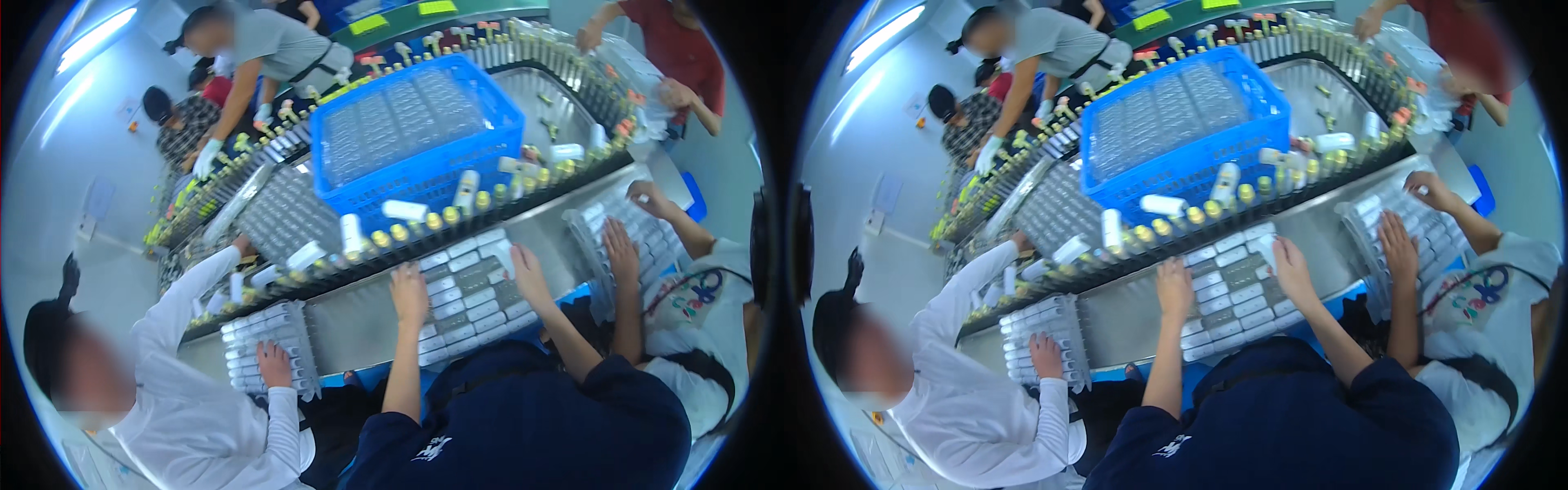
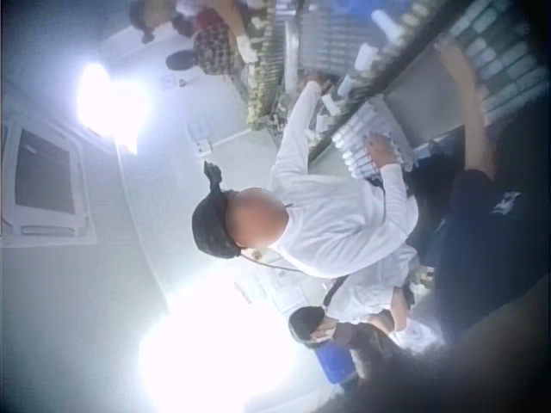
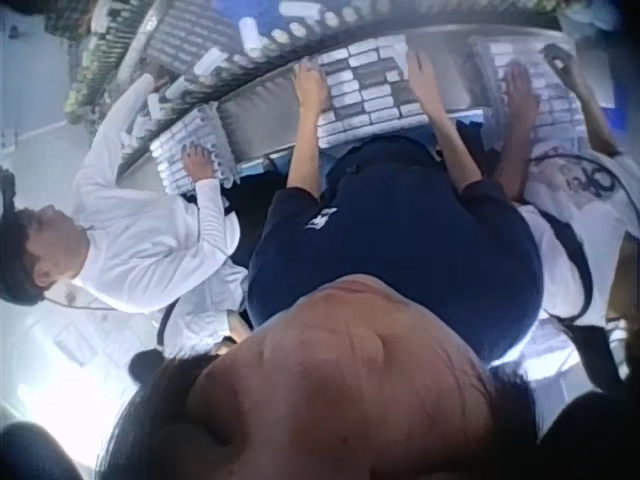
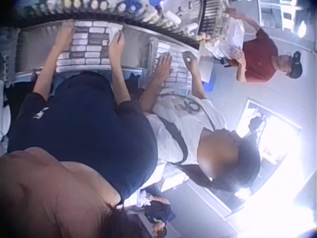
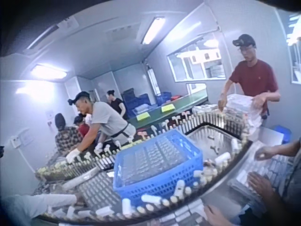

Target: The person places small white cylindrical items into a clear plastic tray with bubble wrap. They repeatedly pick up items from a blue basket and arrange them in the tray, then stack the filled trays on a nearby table.

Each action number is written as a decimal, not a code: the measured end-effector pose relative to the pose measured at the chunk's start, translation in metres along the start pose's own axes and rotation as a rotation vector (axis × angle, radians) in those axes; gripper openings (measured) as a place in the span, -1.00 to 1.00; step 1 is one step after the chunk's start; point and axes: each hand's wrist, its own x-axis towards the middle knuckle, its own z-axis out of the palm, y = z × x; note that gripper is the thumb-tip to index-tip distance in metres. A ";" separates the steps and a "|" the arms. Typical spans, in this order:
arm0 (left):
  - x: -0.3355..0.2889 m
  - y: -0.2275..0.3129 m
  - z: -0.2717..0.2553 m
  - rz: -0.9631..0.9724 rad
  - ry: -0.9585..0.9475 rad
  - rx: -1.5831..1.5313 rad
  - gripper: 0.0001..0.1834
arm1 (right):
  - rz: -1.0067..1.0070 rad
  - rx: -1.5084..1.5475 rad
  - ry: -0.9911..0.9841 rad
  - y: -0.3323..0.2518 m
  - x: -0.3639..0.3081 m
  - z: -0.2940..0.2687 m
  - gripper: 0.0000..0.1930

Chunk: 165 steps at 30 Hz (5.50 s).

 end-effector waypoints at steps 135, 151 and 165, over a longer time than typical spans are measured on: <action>-0.070 0.028 -0.034 0.039 0.156 -0.407 -0.61 | -0.935 -0.768 -0.791 -0.200 0.120 0.097 -0.66; 0.076 -0.034 -0.121 -0.164 0.394 -1.294 -0.53 | -1.273 -0.752 -0.913 -0.158 0.095 0.240 -0.73; -0.047 -0.054 -0.022 -0.226 0.270 -0.255 -0.44 | -0.896 -0.567 -0.472 -0.066 -0.010 0.169 -0.77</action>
